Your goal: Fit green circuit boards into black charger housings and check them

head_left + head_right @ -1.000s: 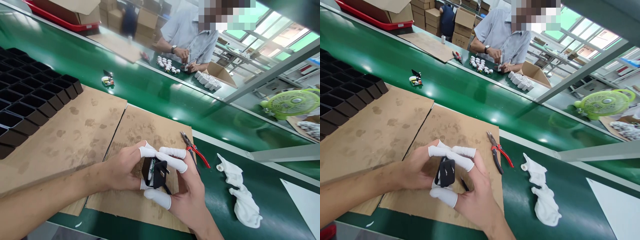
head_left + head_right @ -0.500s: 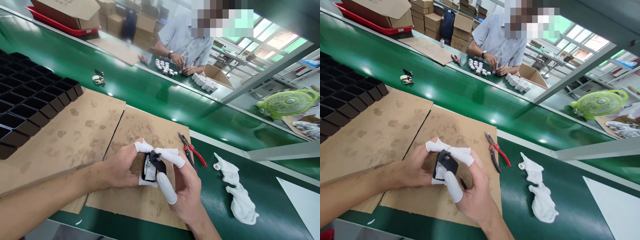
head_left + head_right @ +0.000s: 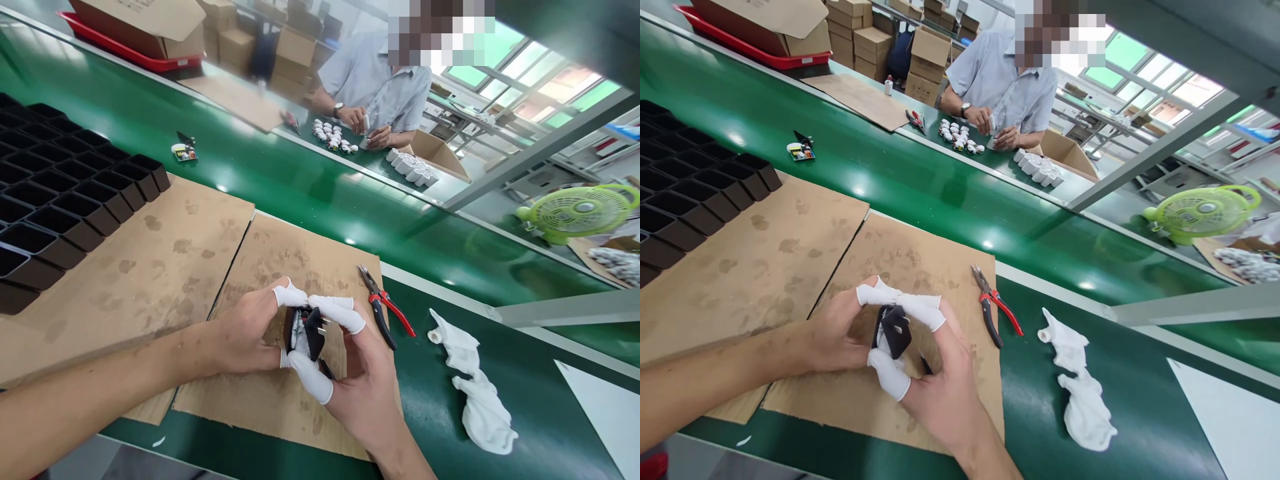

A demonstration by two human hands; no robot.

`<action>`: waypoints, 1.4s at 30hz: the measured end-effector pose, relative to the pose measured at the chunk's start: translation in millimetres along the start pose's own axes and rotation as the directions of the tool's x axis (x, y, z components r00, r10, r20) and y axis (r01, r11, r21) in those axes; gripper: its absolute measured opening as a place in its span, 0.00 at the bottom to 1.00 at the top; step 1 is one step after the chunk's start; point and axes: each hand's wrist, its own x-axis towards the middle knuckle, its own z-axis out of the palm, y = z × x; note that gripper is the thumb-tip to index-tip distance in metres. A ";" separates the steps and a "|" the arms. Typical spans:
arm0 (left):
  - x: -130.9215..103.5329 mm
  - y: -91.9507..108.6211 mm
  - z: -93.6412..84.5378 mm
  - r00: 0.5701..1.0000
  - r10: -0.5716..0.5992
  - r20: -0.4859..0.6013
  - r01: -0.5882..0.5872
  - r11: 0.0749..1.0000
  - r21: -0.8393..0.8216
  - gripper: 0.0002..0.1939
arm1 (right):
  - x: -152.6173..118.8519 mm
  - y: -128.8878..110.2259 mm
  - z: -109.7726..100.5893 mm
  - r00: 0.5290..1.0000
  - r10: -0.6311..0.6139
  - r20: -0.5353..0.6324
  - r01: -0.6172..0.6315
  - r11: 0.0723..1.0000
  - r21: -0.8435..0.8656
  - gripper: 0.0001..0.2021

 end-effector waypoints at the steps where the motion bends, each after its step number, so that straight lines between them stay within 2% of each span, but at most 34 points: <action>1: 0.5 0.4 0.2 1.000 0.000 -0.006 0.000 1.000 0.001 0.25 | -0.8 1.3 0.2 1.000 0.005 -0.006 -0.005 1.000 0.000 0.34; 3: 1.5 1.9 0.6 0.999 -0.024 -0.022 0.023 1.000 -0.004 0.26 | -2.5 4.6 0.0 0.999 -0.006 -0.041 0.006 1.000 0.003 0.33; 5: 2.3 3.7 1.0 0.997 -0.070 -0.044 0.069 0.997 -0.020 0.28 | -4.5 7.9 -1.1 0.988 -0.091 -0.126 0.090 0.996 -0.018 0.30; 6: 2.6 4.4 1.2 0.994 -0.095 -0.056 0.093 0.995 -0.033 0.30 | -5.7 9.2 -1.8 0.970 -0.169 -0.176 0.161 0.985 -0.063 0.30; 8: 3.0 5.2 1.4 0.987 -0.139 -0.082 0.135 0.990 -0.048 0.32 | -8.5 10.9 -2.7 0.898 -0.367 -0.243 0.316 0.922 -0.224 0.33; 9: 3.1 5.5 1.4 0.985 -0.148 -0.092 0.144 0.988 -0.048 0.33 | -9.9 11.2 -2.8 0.862 -0.454 -0.224 0.375 0.870 -0.320 0.36; 11: 3.3 6.0 1.1 0.983 -0.152 -0.101 0.149 0.988 -0.041 0.31 | -11.8 10.9 -2.5 0.834 -0.537 -0.129 0.427 0.775 -0.465 0.40; 13: 3.4 6.9 0.8 0.983 -0.155 -0.097 0.153 0.988 -0.027 0.27 | -11.4 9.5 -1.9 0.844 -0.534 -0.046 0.430 0.726 -0.537 0.38; 15: 3.1 7.8 1.1 0.979 -0.173 -0.108 0.173 0.985 -0.010 0.27 | -8.6 7.7 -1.7 0.856 -0.517 0.009 0.415 0.676 -0.608 0.28; 17: 2.3 8.5 2.3 0.968 -0.202 -0.150 0.206 0.979 0.008 0.28 | -4.6 6.1 -1.6 0.848 -0.528 0.047 0.415 0.606 -0.679 0.17; 19: 1.4 9.2 3.8 0.949 -0.246 -0.199 0.252 0.968 0.008 0.27 | -0.8 5.3 -1.0 0.831 -0.552 0.075 0.427 0.544 -0.722 0.13; 21: 0.8 10.4 5.0 0.927 -0.299 -0.225 0.305 0.952 -0.010 0.27 | 2.0 5.3 0.2 0.811 -0.578 0.092 0.455 0.525 -0.719 0.13; 23: 1.3 12.1 5.8 0.900 -0.366 -0.238 0.369 0.929 -0.032 0.28 | 3.7 5.8 1.5 0.808 -0.579 0.106 0.476 0.536 -0.697 0.17; 26: 5.1 15.2 7.4 0.836 -0.486 -0.253 0.482 0.872 -0.081 0.30 | 4.4 8.0 1.9 0.835 -0.538 0.113 0.453 0.558 -0.695 0.27; 29: 14.2 20.1 9.3 0.781 -0.571 -0.253 0.563 0.819 -0.112 0.29 | 4.0 12.2 0.4 0.861 -0.505 0.066 0.393 0.576 -0.717 0.30; 33: 31.7 38.9 9.0 0.747 -0.621 -0.238 0.619 0.780 -0.092 0.27 | 4.3 15.0 -2.4 0.852 -0.511 -0.116 0.356 0.727 -0.587 0.30; 35: 36.7 55.7 7.9 0.769 -0.599 -0.224 0.593 0.799 -0.102 0.29 | 4.3 11.4 -3.4 0.842 -0.510 -0.175 0.367 0.781 -0.505 0.28; 37: 34.3 75.4 8.5 0.807 -0.529 -0.263 0.510 0.848 -0.143 0.30 | 3.4 2.4 -3.3 0.834 -0.494 -0.245 0.359 0.823 -0.440 0.28; 38: 29.8 85.5 10.0 0.817 -0.489 -0.304 0.459 0.872 -0.168 0.28 | 2.5 -4.3 -2.7 0.837 -0.453 -0.308 0.344 0.872 -0.348 0.28; 40: 15.6 104.8 15.3 0.798 -0.447 -0.404 0.395 0.894 -0.211 0.22 | -0.9 -21.7 -0.3 0.878 -0.261 -0.401 0.291 0.957 0.015 0.29; 41: 7.3 113.6 19.0 0.792 -0.451 -0.412 0.393 0.892 -0.223 0.20 | -3.7 -31.4 1.5 0.912 -0.129 -0.388 0.240 0.938 0.250 0.29; 42: -0.8 121.8 22.9 0.795 -0.473 -0.381 0.417 0.881 -0.223 0.19 | -7.4 -41.0 3.7 0.942 -0.012 -0.335 0.176 0.869 0.462 0.28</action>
